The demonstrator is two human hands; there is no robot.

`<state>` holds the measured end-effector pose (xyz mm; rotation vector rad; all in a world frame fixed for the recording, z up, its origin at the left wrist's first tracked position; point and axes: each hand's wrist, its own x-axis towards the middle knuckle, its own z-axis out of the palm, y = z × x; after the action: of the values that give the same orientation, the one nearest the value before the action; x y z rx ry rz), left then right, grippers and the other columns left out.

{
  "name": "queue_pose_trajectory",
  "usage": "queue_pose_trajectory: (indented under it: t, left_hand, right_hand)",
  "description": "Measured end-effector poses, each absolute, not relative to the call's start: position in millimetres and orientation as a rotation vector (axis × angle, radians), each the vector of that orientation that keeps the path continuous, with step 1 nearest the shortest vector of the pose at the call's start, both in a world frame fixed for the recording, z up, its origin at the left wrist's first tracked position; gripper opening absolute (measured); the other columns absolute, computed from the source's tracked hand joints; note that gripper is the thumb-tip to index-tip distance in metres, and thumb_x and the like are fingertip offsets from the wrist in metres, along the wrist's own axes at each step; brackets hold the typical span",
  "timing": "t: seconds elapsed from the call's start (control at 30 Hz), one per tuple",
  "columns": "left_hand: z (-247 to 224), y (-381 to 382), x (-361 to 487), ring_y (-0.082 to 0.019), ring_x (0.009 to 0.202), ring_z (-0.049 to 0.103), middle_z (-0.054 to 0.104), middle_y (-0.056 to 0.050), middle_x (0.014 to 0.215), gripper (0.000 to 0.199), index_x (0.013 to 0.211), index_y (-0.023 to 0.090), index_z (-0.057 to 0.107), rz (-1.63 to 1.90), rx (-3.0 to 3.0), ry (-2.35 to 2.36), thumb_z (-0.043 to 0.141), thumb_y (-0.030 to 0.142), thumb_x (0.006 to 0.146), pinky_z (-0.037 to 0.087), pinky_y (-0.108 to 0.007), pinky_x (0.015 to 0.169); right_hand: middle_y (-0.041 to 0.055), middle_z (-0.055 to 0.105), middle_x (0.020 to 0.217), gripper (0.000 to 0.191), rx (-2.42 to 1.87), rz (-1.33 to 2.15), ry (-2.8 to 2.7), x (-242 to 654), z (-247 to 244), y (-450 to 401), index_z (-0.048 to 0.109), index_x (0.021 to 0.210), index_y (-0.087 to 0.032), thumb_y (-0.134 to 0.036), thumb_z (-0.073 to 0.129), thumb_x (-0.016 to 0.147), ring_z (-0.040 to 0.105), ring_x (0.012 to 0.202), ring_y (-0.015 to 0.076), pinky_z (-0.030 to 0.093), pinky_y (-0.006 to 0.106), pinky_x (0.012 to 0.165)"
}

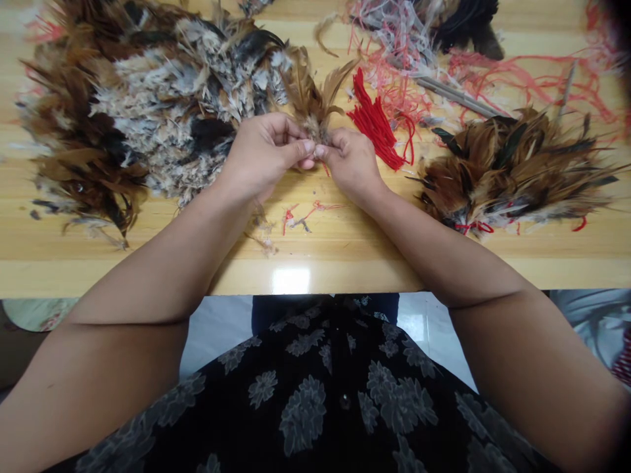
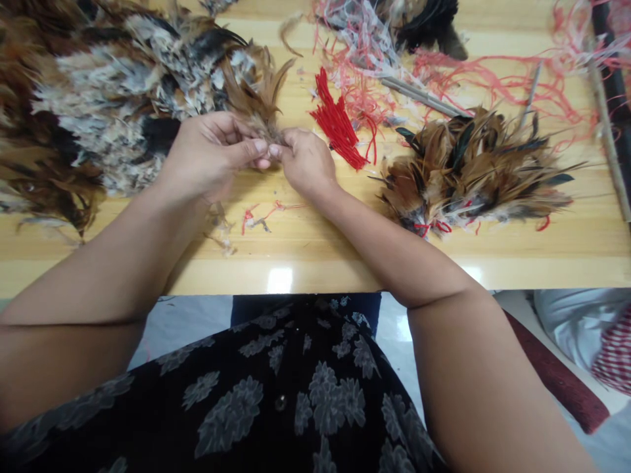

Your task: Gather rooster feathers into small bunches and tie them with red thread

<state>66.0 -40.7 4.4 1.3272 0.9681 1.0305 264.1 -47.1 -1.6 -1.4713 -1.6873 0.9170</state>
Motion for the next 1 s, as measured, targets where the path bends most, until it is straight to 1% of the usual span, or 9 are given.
queue_pose_trajectory:
  t: [0.1,0.2,0.37,0.53,0.63,0.73,0.8,0.9,1.0]
  left_hand:
    - [-1.3,-35.7,66.2,-0.03,0.094,0.087,0.082,0.001,0.085,0.064,0.089,0.033,0.075,1.059,1.294,0.94,0.134,0.055,0.076,0.077,-0.049,0.086]
    - [-5.7,-30.7,65.6,-0.03,0.091,0.086,0.081,0.001,0.085,0.07,0.087,0.034,0.074,1.089,1.26,0.914,0.137,0.057,0.067,0.074,-0.047,0.078]
    - [-4.2,-29.1,63.3,-0.033,0.1,0.089,0.079,0.001,0.082,0.06,0.092,0.035,0.074,1.049,1.249,0.935,0.132,0.046,0.081,0.076,-0.046,0.079]
    - [0.2,-29.2,66.0,-0.019,0.075,0.077,0.083,0.002,0.085,0.046,0.081,0.028,0.075,1.09,1.238,0.86,0.119,0.018,0.079,0.069,-0.032,0.068]
    - [8.1,-33.6,70.7,-0.014,0.07,0.078,0.08,0.003,0.08,0.036,0.081,0.022,0.073,1.058,1.218,0.86,0.098,-0.003,0.088,0.066,-0.025,0.069]
    - [18.7,-40.1,76.3,-0.011,0.067,0.078,0.079,0.002,0.077,0.041,0.082,0.018,0.072,1.047,1.201,0.918,0.078,-0.021,0.094,0.062,-0.021,0.069]
    - [23.6,-43.1,79.6,-0.01,0.063,0.074,0.079,0.001,0.076,0.045,0.08,0.017,0.071,1.039,1.205,0.966,0.072,-0.026,0.097,0.06,-0.02,0.066]
    - [24.2,-44.0,83.1,-0.011,0.061,0.072,0.075,0.003,0.073,0.048,0.079,0.017,0.07,1.039,1.239,1.017,0.076,-0.027,0.097,0.058,-0.021,0.065]
    - [20.1,-41.9,84.1,-0.013,0.062,0.073,0.074,0.002,0.071,0.051,0.075,0.017,0.069,1.054,1.265,1.036,0.078,-0.029,0.094,0.06,-0.023,0.066]
  right_hand:
    - [0.0001,0.047,0.082,0.061,-1.413,0.956,-1.663,267.1,-7.8,-44.5,0.045,0.071,-0.028,-0.025,0.089,0.114,0.06,0.101,0.0231,0.055,0.042,0.108]
    - [-0.0011,0.05,0.081,0.06,-1.334,1.008,-1.637,271.0,-16.2,-40.4,0.052,0.074,-0.027,-0.038,0.098,0.111,0.059,0.097,0.0213,0.056,0.038,0.098]
    - [-0.0027,0.048,0.078,0.07,-1.287,1.057,-1.598,273.7,-22.3,-35.7,0.052,0.074,-0.028,-0.061,0.105,0.105,0.05,0.087,0.0189,0.053,0.037,0.086]
    - [-0.0037,0.049,0.078,0.058,-1.313,1.063,-1.632,273.2,-18.2,-37.6,0.055,0.077,-0.026,-0.044,0.097,0.112,0.049,0.085,0.0167,0.05,0.036,0.088]
    - [-0.0031,0.053,0.081,0.045,-1.356,0.996,-1.701,273.2,-13.7,-41.2,0.059,0.082,-0.025,-0.032,0.089,0.114,0.059,0.093,0.0186,0.053,0.037,0.098]
    - [-0.001,0.059,0.084,0.038,-1.399,0.933,-1.761,270.9,-4.4,-46.0,0.06,0.084,-0.025,-0.026,0.083,0.114,0.066,0.102,0.0217,0.054,0.038,0.105]
    - [0.0002,0.058,0.084,0.042,-1.458,0.911,-1.793,268.1,3.7,-49.1,0.055,0.081,-0.026,-0.021,0.08,0.114,0.067,0.104,0.0229,0.053,0.04,0.108]
    - [0.0014,0.056,0.086,0.049,-1.546,0.878,-1.818,264.5,10.5,-50.6,0.047,0.078,-0.027,-0.017,0.078,0.115,0.067,0.106,0.0238,0.052,0.042,0.111]
    - [0.0021,0.06,0.088,0.049,-1.518,0.841,-1.827,264.3,4.6,-47.2,0.048,0.077,-0.027,-0.015,0.079,0.114,0.068,0.106,0.0241,0.054,0.041,0.111]
